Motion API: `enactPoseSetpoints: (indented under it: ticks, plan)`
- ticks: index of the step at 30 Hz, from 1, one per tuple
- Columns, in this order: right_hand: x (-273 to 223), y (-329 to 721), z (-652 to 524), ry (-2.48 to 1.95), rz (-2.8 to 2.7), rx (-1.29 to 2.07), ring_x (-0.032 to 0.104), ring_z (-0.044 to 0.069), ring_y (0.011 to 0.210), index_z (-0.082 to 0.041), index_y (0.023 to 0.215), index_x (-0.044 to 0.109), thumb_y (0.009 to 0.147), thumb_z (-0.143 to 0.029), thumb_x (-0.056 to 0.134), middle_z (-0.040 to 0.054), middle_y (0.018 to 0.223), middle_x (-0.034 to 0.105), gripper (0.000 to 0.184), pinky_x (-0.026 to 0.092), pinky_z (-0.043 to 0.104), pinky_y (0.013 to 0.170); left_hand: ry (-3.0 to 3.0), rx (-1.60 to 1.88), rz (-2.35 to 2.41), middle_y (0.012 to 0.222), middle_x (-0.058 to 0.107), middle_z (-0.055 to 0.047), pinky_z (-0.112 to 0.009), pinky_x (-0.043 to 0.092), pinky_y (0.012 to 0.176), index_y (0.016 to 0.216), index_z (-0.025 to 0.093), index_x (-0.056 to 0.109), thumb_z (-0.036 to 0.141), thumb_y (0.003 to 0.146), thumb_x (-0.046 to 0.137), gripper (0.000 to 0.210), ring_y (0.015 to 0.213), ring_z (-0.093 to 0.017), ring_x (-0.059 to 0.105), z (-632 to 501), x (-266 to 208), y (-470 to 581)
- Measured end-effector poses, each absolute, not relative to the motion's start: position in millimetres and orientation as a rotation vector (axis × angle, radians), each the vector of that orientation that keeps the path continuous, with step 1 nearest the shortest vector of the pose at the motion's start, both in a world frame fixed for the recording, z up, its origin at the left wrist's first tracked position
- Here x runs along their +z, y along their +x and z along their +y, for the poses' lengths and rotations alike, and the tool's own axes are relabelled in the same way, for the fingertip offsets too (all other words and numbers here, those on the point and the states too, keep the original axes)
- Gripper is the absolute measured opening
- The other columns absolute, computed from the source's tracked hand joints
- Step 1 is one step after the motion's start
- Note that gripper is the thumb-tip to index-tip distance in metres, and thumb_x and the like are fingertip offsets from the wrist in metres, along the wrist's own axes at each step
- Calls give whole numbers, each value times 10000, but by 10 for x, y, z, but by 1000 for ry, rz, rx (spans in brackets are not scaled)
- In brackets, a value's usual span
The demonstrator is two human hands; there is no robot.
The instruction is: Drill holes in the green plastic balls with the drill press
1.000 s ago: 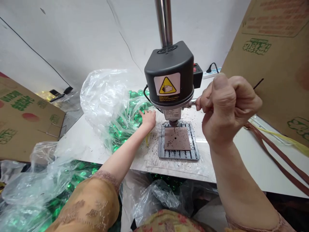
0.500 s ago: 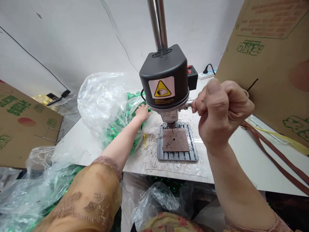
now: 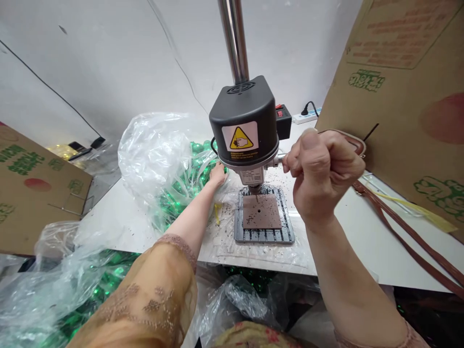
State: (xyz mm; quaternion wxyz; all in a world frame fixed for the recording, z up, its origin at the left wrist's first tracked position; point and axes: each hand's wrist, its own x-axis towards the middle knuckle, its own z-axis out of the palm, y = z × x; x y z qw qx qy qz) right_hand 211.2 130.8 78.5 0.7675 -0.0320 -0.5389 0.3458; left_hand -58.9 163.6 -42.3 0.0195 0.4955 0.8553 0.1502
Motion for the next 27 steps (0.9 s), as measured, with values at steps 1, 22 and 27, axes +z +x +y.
enactPoseSetpoints:
  ticks: [1, 22, 27]
  plan:
    - [782, 2115, 1307, -66, -1172, 762, 372, 31, 473, -179, 593, 299, 958, -319, 598, -54, 502, 328, 493, 279, 259, 475, 1499, 467, 2673, 1374, 630, -206, -353, 463, 1015, 1309, 50, 592, 207, 1019, 552, 332, 1210, -298, 636, 1626, -402, -566]
    - [751, 2130, 1267, -115, -1131, 791, 370, 69, 470, -212, 587, 364, 921, -376, 645, -53, 500, 359, 467, 304, 298, 482, 1699, 1059, 2453, 1288, 626, -152, -462, 464, 1051, 1316, 233, 609, 275, 963, 582, 356, 1216, -335, 604, 316, -836, 226]
    - [750, 2137, 1262, -106, -1131, 816, 383, 71, 469, -212, 590, 391, 915, -366, 655, -55, 500, 376, 447, 299, 302, 483, 1600, 1711, 2168, 1356, 605, -130, -447, 393, 1169, 1308, 247, 582, 359, 941, 642, 388, 1343, -291, 542, 224, -713, 159]
